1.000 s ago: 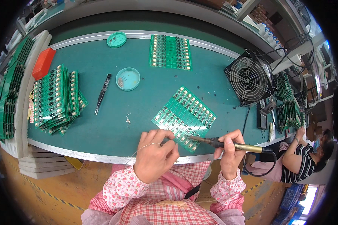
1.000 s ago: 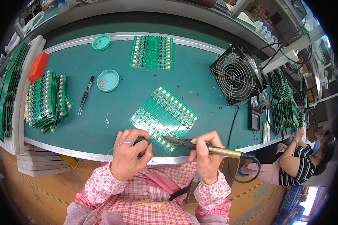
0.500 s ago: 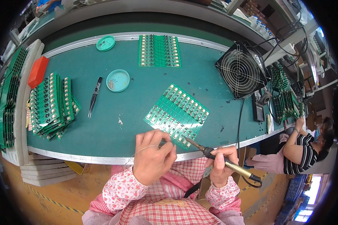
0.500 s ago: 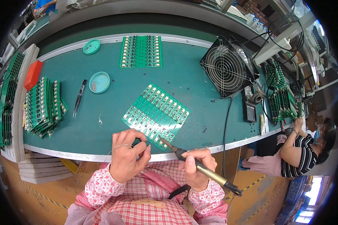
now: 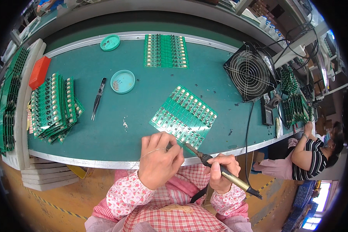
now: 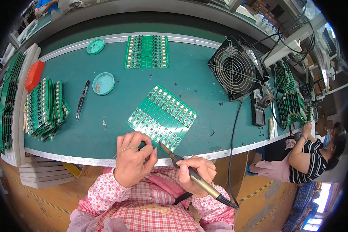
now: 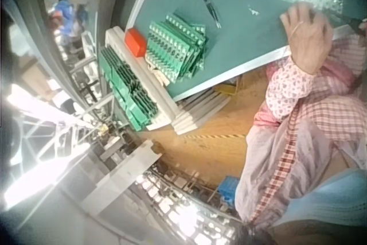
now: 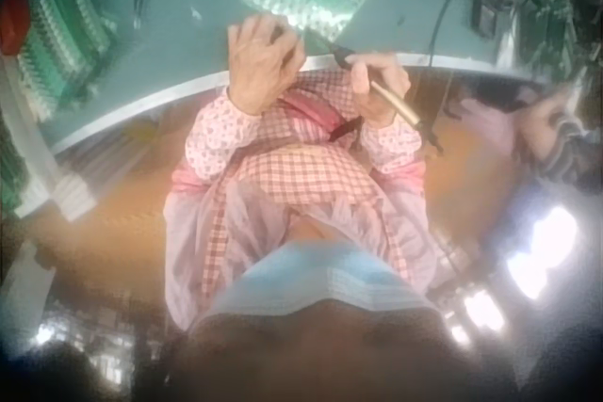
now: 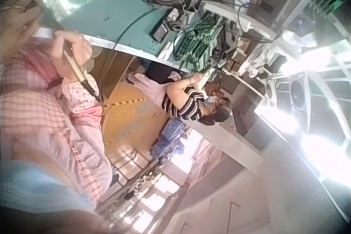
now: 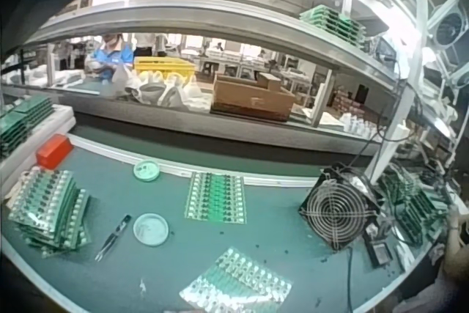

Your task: The person solders components onto a circuit board using a soldering iron and solder wire.

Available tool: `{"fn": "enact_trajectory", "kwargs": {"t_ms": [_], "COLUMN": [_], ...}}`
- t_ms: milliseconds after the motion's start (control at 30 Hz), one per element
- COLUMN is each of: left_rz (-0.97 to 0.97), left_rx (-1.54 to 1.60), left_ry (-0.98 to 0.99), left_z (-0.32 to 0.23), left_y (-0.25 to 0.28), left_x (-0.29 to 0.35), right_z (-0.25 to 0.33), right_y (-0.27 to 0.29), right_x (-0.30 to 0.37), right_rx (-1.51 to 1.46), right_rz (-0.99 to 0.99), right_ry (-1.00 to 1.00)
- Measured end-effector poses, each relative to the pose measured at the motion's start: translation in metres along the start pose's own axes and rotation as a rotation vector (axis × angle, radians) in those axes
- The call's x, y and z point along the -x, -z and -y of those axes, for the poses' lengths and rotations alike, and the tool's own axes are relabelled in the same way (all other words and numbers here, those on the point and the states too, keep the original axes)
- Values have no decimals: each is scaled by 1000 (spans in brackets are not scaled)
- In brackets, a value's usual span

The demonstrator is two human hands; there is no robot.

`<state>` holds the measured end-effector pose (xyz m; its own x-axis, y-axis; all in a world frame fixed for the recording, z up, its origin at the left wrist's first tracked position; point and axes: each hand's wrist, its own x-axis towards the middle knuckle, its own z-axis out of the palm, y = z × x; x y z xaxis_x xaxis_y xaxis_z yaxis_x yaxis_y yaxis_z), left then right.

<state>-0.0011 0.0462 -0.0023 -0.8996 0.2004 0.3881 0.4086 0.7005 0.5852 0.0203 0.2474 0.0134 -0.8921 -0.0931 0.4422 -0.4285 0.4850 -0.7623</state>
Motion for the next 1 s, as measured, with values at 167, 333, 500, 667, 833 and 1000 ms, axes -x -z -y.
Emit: {"fn": "enact_trajectory", "kwargs": {"t_ms": [167, 333, 500, 667, 833, 1000], "left_rz": [3, 9, 2, -14, 47, 125], "left_rx": [-18, -41, -11, 13, 70, 51], "left_ry": [4, 3, -1, -21, -18, -243], "left_z": [-1, -1, 1, 2, 0, -17], "left_y": [-1, 0, 0, 4, 12, 18], "left_x": [0, 0, 1, 2, 10, 18], "right_z": [-3, -3, -6, -9, -7, 3], "right_y": [-4, -4, -4, -3, 4, 0], "right_x": [-1, -8, -4, -1, 2, -12], "right_rx": [-18, 25, 322, 231, 0, 328], "right_rz": [11, 48, 258, 196, 41, 215], "right_ry": [78, 306, 547, 494, 372, 297]}}
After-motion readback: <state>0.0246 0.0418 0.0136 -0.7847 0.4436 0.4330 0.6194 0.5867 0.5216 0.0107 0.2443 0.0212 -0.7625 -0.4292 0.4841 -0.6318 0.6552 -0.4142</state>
